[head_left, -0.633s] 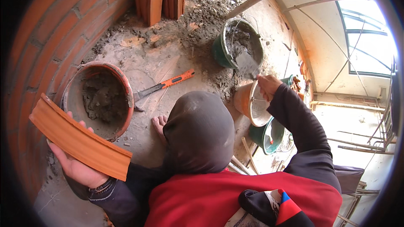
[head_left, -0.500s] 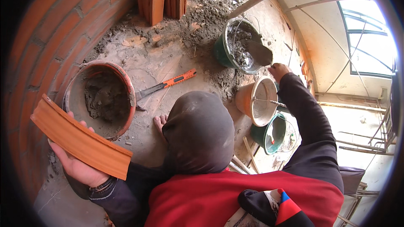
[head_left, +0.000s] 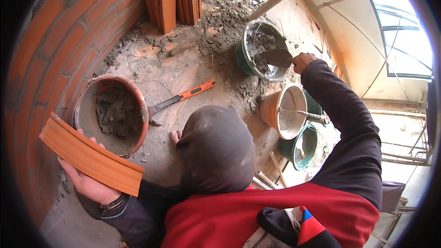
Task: The person applies mortar to a brick and places it on a wall using a trowel.
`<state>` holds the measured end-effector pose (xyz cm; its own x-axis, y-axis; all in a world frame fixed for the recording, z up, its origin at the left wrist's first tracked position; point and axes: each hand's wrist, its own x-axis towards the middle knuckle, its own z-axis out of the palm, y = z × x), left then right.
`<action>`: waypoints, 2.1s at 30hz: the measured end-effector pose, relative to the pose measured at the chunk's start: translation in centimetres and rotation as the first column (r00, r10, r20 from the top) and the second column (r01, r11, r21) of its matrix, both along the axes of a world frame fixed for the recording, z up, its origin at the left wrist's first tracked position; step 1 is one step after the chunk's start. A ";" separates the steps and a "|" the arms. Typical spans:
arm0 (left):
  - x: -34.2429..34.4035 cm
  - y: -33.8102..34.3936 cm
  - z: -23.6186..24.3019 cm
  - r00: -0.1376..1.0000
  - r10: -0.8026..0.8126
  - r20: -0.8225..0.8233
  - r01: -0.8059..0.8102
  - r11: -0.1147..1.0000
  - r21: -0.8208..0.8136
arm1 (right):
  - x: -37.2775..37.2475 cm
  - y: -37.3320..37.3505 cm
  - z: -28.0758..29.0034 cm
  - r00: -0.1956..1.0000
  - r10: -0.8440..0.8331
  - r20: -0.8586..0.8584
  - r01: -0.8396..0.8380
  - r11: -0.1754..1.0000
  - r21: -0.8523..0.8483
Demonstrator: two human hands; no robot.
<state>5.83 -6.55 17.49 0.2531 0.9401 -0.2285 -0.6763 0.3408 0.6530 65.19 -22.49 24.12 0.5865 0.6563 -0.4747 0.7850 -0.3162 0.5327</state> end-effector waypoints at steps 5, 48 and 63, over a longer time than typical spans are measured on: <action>0.2 -0.1 -0.1 1.000 0.000 -0.004 0.000 1.000 0.000 | -2.1 0.7 0.7 0.997 -0.050 -0.062 0.041 0.989 -0.143; 26.0 -0.3 -7.7 0.797 -0.353 0.491 0.458 0.882 -0.111 | -22.5 -0.5 0.2 0.018 0.198 -0.980 0.854 0.507 0.118; 24.0 0.3 -6.2 0.809 -0.302 0.505 0.346 0.938 0.007 | -26.6 4.0 0.9 0.508 0.459 -0.729 0.432 0.596 0.676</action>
<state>29.79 -6.22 11.34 0.6385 0.7670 -0.0632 -0.7397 0.6343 0.2247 38.55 -18.54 25.01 0.2280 0.9731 -0.0334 0.6588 -0.1794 -0.7306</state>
